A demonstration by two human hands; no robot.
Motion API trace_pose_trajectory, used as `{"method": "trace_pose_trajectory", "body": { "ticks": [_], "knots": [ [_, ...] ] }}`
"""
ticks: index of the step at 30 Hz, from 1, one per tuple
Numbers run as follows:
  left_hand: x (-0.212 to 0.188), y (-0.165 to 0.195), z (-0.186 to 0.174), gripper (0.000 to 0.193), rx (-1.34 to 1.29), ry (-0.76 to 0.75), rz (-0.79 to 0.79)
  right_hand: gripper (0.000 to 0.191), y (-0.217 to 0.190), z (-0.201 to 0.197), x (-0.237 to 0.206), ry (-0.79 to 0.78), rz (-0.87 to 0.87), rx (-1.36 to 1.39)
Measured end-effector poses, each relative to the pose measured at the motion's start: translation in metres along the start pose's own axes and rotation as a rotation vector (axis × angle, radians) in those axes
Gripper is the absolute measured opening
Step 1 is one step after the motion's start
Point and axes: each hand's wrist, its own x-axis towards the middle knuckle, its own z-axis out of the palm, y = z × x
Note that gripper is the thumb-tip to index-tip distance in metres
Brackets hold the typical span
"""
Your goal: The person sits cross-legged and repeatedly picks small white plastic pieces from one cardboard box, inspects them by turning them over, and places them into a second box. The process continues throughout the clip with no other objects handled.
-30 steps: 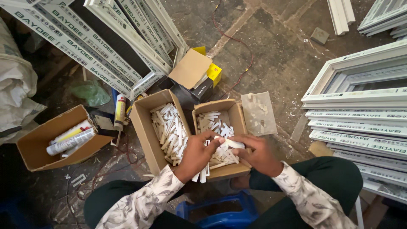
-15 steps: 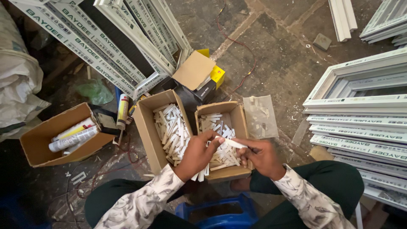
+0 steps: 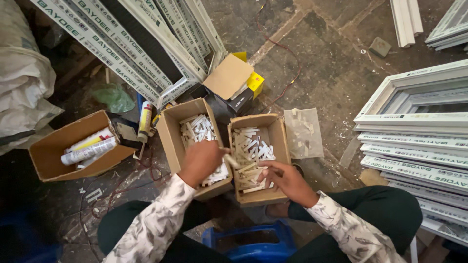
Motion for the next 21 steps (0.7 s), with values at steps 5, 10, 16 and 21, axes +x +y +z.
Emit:
{"method": "trace_pose_trajectory", "body": {
  "ticks": [5,10,16,21],
  "knots": [
    [0.008,-0.033,0.005,0.031,0.154,0.121,-0.037,0.037,0.001,-0.001,-0.002,-0.009,-0.001,-0.008],
    [0.015,-0.014,0.017,0.044,0.023,0.115,-0.041,0.038,0.008,0.003,-0.005,-0.072,-0.045,-0.006],
    [-0.010,0.056,0.063,0.044,-0.998,-0.029,-0.049,0.039,0.016,0.010,-0.011,-0.161,0.123,0.112],
    [-0.023,0.069,0.067,0.041,-1.122,-0.168,-0.097,0.030,0.023,0.033,-0.012,-0.160,0.148,0.156]
  ]
}}
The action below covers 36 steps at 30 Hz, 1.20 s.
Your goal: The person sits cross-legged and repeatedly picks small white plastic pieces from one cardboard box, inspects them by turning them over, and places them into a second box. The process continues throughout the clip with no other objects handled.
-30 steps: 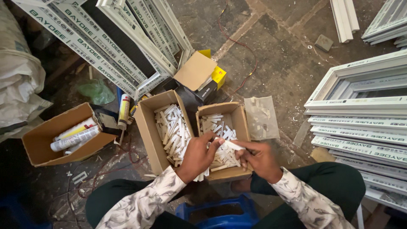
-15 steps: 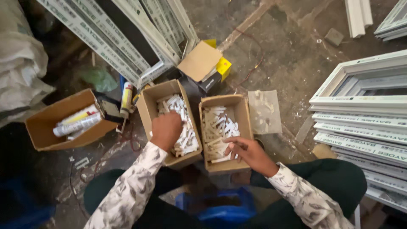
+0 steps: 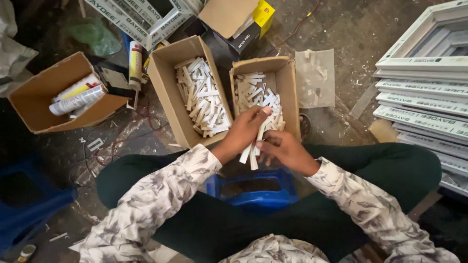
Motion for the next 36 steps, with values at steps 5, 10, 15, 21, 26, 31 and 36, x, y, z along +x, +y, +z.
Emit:
{"method": "trace_pose_trajectory", "body": {
  "ticks": [5,10,15,21,26,31,36],
  "knots": [
    [-0.003,-0.001,-0.003,0.042,-0.169,-0.072,-0.190,0.024,-0.001,-0.007,0.001,0.058,0.027,0.082],
    [0.002,-0.008,-0.008,0.045,-0.341,-0.059,-0.173,0.029,-0.005,-0.007,0.002,0.044,0.114,0.229],
    [0.005,-0.008,-0.009,0.055,-0.451,-0.070,-0.232,0.035,-0.012,-0.001,0.000,0.077,0.153,0.339],
    [0.006,-0.002,-0.011,0.070,-0.551,-0.054,-0.229,0.040,-0.015,-0.006,-0.002,0.038,0.129,0.478],
    [0.005,0.002,-0.010,0.071,-0.564,-0.064,-0.228,0.039,-0.018,-0.006,-0.004,0.045,0.119,0.497],
    [0.005,0.000,-0.012,0.065,-0.598,-0.076,-0.250,0.029,-0.015,-0.006,-0.004,0.197,0.112,0.259],
    [0.008,-0.002,-0.015,0.064,-0.693,-0.074,-0.335,0.022,-0.005,-0.016,-0.004,0.369,-0.186,-0.035]
  ]
}}
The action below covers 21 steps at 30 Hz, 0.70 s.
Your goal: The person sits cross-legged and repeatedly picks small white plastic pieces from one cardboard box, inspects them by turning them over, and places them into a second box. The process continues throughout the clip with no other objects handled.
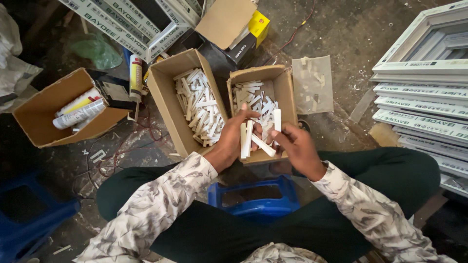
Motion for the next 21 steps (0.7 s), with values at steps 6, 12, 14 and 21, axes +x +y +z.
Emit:
{"method": "trace_pose_trajectory", "body": {
  "ticks": [6,12,14,21],
  "knots": [
    [0.002,-0.004,0.001,0.067,0.036,-0.009,-0.022,0.018,-0.021,-0.004,-0.012,0.139,-0.219,-0.285],
    [-0.011,-0.023,0.007,0.075,0.154,-0.114,-0.060,0.033,-0.049,0.017,-0.012,0.000,-0.414,-0.534],
    [-0.013,-0.027,0.010,0.074,0.100,-0.144,-0.089,0.035,-0.048,0.019,-0.011,-0.038,-0.438,-0.584],
    [-0.019,-0.029,0.015,0.076,0.101,-0.192,-0.073,0.031,-0.027,0.018,-0.009,-0.011,-0.167,-0.340]
  ]
}}
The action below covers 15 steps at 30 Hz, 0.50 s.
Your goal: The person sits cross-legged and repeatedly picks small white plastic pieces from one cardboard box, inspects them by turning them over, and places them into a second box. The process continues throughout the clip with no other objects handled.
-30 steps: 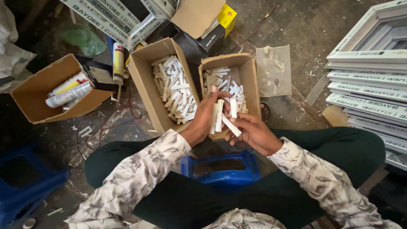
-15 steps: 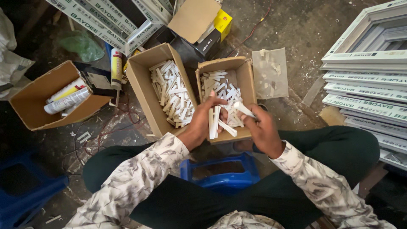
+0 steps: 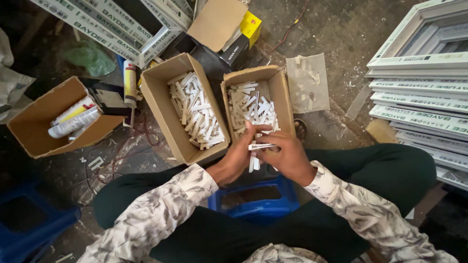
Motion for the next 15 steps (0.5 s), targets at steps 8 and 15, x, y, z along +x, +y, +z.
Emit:
{"method": "trace_pose_trajectory", "body": {
  "ticks": [8,15],
  "knots": [
    [0.011,0.001,-0.005,0.058,0.040,-0.063,0.042,0.019,0.019,-0.011,-0.001,-0.068,0.216,0.446],
    [0.005,0.013,-0.002,0.032,0.145,0.161,0.033,0.016,0.026,-0.025,0.012,0.046,0.321,0.797]
  ]
}}
